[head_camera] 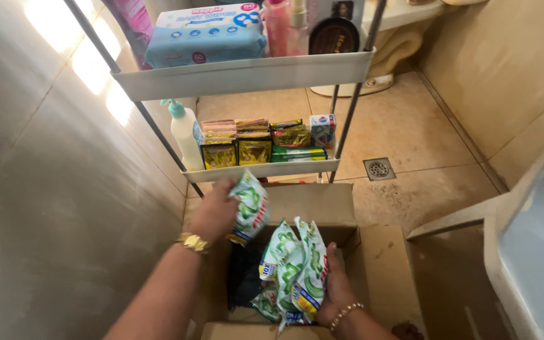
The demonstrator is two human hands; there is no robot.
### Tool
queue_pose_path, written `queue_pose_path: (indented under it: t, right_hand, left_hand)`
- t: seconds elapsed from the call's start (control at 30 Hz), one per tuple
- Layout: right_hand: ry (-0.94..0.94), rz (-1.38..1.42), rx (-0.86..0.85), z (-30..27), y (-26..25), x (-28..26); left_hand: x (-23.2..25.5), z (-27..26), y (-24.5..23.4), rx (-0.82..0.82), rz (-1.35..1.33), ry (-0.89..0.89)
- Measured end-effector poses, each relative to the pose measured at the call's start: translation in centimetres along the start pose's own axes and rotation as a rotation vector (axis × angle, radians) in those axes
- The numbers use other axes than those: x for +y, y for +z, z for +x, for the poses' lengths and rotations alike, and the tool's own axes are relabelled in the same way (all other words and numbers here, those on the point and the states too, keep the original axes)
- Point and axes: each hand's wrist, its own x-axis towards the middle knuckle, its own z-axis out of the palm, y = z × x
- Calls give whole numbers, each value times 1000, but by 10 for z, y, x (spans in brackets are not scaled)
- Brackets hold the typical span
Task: The person sits on the floor and transfers small packets of laundry detergent and a scrubbing pad from a cardboard box onto the shelves of a rolling cart. They arrange the items neatly on the cart's shelves.
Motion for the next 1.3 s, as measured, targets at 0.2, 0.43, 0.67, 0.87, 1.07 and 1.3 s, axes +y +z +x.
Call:
queue_pose_path:
  t: [0.2, 0.43, 0.67, 0.87, 1.07, 1.3]
  right_hand:
    - [29, -20, 70, 10, 1, 0]
    - [-40, -73, 163, 23, 2, -11]
    - [-205, -51, 140, 41, -7, -41]
    - [-248, -74, 105, 79, -2, -71]
    - [-241, -109, 99, 118, 0, -80]
    - [-181, -114, 150, 138, -14, -67]
  left_hand:
    - [-11, 40, 57, 18, 99, 18]
    - [-64, 66, 106, -28, 321, 324]
    - [-114, 85, 137, -198, 203, 236]
    - [-118, 89, 141, -289, 302, 195]
    - [-123, 87, 141, -398, 418, 31]
    - [-161, 34, 136, -376, 342, -56]
